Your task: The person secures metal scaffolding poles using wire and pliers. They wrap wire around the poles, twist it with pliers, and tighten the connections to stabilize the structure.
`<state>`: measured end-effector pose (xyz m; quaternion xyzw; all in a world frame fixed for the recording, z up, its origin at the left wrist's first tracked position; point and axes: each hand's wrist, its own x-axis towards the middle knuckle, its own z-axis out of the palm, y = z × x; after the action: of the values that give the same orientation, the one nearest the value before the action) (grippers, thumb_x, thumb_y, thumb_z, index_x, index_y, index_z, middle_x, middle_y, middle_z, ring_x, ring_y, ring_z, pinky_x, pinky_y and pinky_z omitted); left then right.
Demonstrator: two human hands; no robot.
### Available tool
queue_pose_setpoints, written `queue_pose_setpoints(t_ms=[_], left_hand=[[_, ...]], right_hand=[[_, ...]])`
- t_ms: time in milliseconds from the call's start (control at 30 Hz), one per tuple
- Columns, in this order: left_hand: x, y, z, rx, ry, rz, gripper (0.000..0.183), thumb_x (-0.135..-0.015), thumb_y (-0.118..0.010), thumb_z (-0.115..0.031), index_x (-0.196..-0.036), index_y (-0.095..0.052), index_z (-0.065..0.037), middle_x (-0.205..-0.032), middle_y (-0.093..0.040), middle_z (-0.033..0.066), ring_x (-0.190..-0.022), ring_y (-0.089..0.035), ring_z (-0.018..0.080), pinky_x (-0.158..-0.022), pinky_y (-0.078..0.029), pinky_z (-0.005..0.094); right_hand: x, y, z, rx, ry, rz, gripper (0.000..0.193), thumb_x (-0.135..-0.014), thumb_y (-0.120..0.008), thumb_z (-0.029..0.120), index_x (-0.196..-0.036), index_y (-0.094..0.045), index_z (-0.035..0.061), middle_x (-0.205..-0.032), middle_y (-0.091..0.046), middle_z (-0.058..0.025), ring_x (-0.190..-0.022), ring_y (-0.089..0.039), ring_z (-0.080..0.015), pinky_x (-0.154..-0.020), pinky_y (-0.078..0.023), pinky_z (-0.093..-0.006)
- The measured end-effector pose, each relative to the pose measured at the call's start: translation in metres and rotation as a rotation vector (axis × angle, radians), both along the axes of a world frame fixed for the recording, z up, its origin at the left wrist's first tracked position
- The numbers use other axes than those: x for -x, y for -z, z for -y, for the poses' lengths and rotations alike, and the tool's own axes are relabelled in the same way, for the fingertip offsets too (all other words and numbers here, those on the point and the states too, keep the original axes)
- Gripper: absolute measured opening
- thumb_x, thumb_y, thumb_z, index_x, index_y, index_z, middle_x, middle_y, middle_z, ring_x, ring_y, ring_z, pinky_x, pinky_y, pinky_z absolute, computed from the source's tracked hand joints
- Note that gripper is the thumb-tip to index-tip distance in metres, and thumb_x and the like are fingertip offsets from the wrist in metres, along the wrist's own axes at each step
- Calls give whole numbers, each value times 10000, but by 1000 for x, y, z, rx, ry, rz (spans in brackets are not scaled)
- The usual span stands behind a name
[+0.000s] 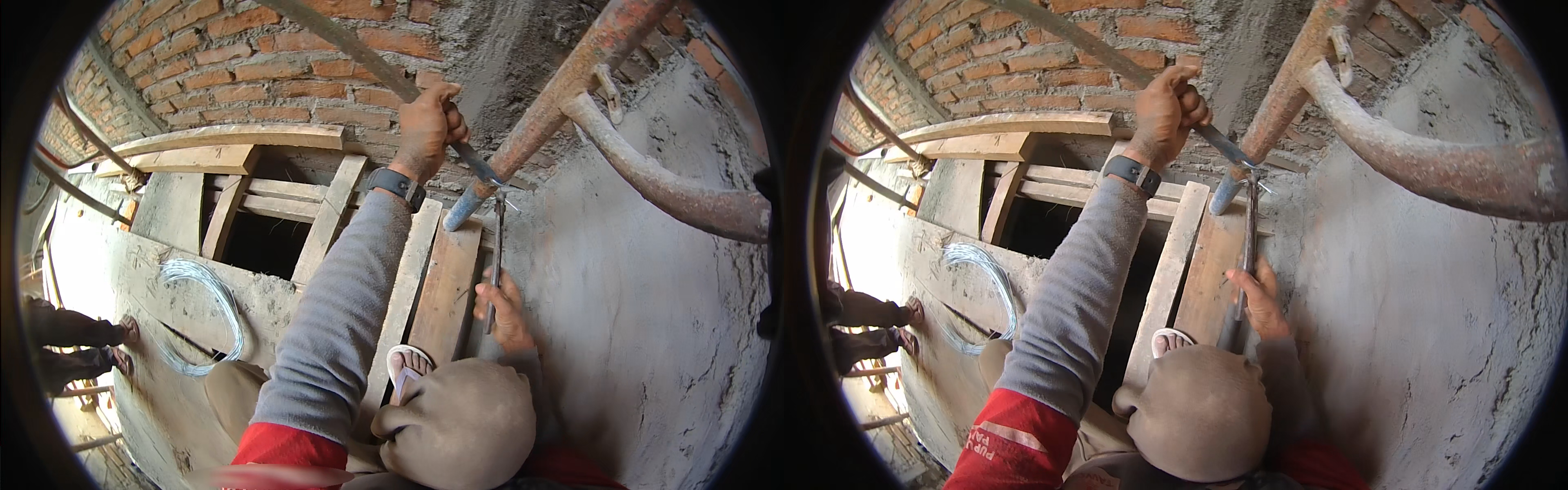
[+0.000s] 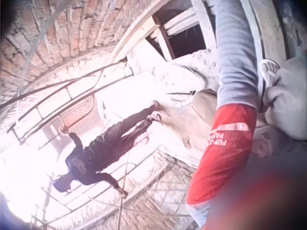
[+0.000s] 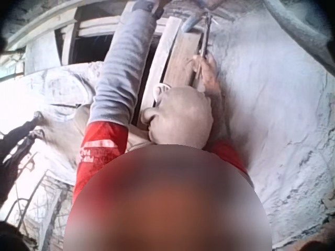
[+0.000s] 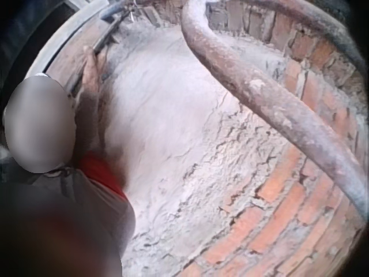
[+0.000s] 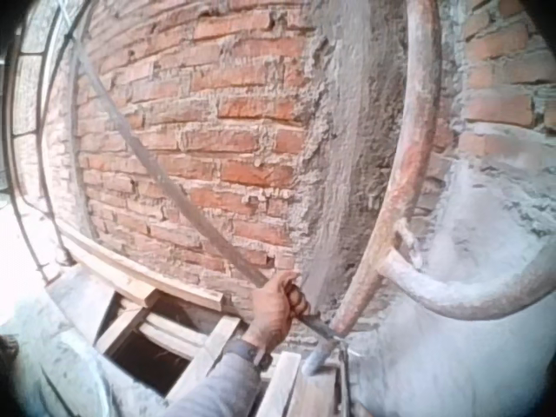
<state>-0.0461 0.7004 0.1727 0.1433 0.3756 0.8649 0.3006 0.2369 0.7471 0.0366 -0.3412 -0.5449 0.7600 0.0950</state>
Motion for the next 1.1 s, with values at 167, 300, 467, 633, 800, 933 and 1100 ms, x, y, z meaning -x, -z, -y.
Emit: queue_pose_setpoints(t_ms=[167,300,467,633,800,933,1100], left_hand=[[0,0,-2,-5,-19,14,380,-972,-575,-238,-670,-349,-202,-524,-217,-32,-472,-285,155,-580,-381,384],[1,1,-2,-18,-2,-12,373,-976,-550,-227,-667,-343,-200,-522,-216,-30,-471,-280,156,-578,-376,380],[1,1,-1,7,5,-10,210,-975,-549,-244,-807,-520,-122,-526,-226,-23,-470,-276,157,-573,-376,377],[1,3,-2,-12,-24,-25,186,-973,-561,-257,-960,-605,-77,-536,-232,-24,-470,-281,158,-565,-383,387],[-1,6,-4,-35,-36,-35,171,-975,-569,-253,-951,-610,-89,-544,-219,-34,-475,-268,151,-574,-381,388],[-1,3,-4,-22,-24,-23,166,-977,-566,-252,-933,-616,-99,-546,-212,-41,-482,-263,144,-587,-380,381],[1,5,-2,-43,-6,-33,174,-985,-555,-254,-919,-616,-105,-549,-205,-44,-490,-265,140,-605,-381,373]], right_hand=[[-7,-23,-1,-1229,151,543,430,-990,-598,357,-1063,-664,-61,-934,-667,-309,-861,-627,-537,-793,-504,-575],[4,-1,-4,-764,-151,445,417,-979,-656,470,-985,-659,53,-796,-687,-75,-684,-645,-228,-654,-505,-391],[18,41,12,1085,-580,-694,416,-913,-712,535,-1001,-547,163,-737,-487,71,-660,-512,-98,-727,-470,-329],[-2,19,-6,348,-339,-371,587,-883,-799,391,-1274,-516,58,-813,-672,-57,-670,-668,-199,-652,-540,-370],[-16,-9,-5,-1339,142,359,523,-930,-690,260,-1322,-487,-20,-1052,-654,-178,-876,-651,-352,-783,-543,-439],[-3,-10,2,-1484,159,665,462,-979,-599,325,-1270,-548,-30,-1035,-649,-236,-937,-636,-452,-836,-516,-510],[6,5,-4,-939,110,420,369,-859,-821,312,-956,-663,-7,-664,-650,-117,-619,-641,-276,-651,-525,-410]])
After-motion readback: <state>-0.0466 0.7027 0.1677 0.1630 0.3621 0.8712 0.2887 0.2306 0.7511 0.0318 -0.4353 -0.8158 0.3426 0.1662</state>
